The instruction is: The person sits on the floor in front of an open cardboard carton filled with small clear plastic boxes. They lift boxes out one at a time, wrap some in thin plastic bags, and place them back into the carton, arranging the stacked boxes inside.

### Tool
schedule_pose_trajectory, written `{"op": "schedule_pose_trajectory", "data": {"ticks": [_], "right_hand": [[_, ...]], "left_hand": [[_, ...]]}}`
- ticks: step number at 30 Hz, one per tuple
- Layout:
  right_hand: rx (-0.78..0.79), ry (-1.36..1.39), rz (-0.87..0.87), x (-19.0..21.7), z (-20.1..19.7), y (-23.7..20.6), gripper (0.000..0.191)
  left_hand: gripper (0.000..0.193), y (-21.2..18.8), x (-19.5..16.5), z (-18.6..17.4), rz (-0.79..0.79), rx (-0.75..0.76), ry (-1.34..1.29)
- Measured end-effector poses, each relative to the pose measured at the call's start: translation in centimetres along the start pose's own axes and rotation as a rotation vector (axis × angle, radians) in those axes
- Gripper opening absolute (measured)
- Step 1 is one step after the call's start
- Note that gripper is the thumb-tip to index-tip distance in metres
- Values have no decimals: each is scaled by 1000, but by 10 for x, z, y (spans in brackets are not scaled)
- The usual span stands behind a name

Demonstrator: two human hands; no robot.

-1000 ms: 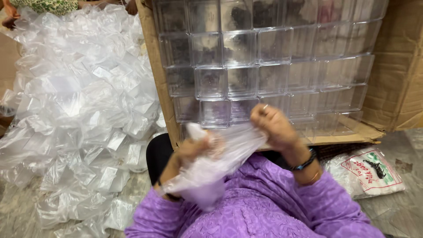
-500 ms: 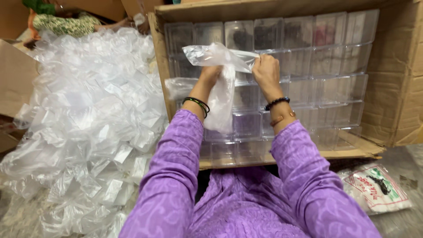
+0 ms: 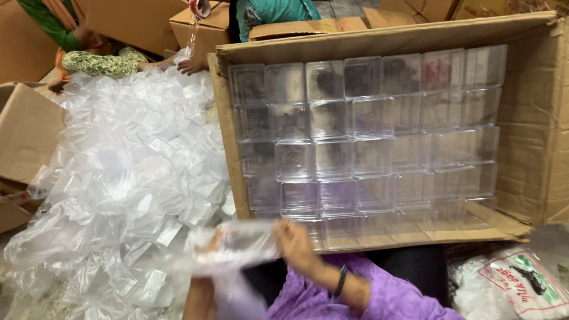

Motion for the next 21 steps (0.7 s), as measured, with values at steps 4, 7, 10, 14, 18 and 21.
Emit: {"op": "schedule_pose_trajectory", "data": {"ticks": [4, 7, 10, 14, 18, 21], "right_hand": [[381, 124, 353, -101, 82, -51, 37], [458, -205, 134, -128, 100, -53, 45], [465, -227, 23, -130, 98, -38, 38], [780, 160, 185, -121, 107, -30, 25], [899, 62, 132, -106, 119, -33, 15], [694, -382, -51, -93, 107, -30, 18]], "left_hand": [[29, -70, 22, -97, -169, -223, -89], [31, -73, 43, -128, -278, -280, -123], [32, -97, 42, -133, -383, -249, -130], [34, -139, 42, -93, -581, -146, -183], [39, -165, 65, -54, -684, -161, -140], [49, -106, 52, -75, -422, -232, -181]]}}
Point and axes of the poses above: each hand's wrist, its own y-axis towards the middle knuckle, its own z-axis out of the palm, x = y × z, the point moved 5 cm from there along y, towards the middle knuckle, and after that the axes turned 13 degrees about -y, right-handed, at the moved point
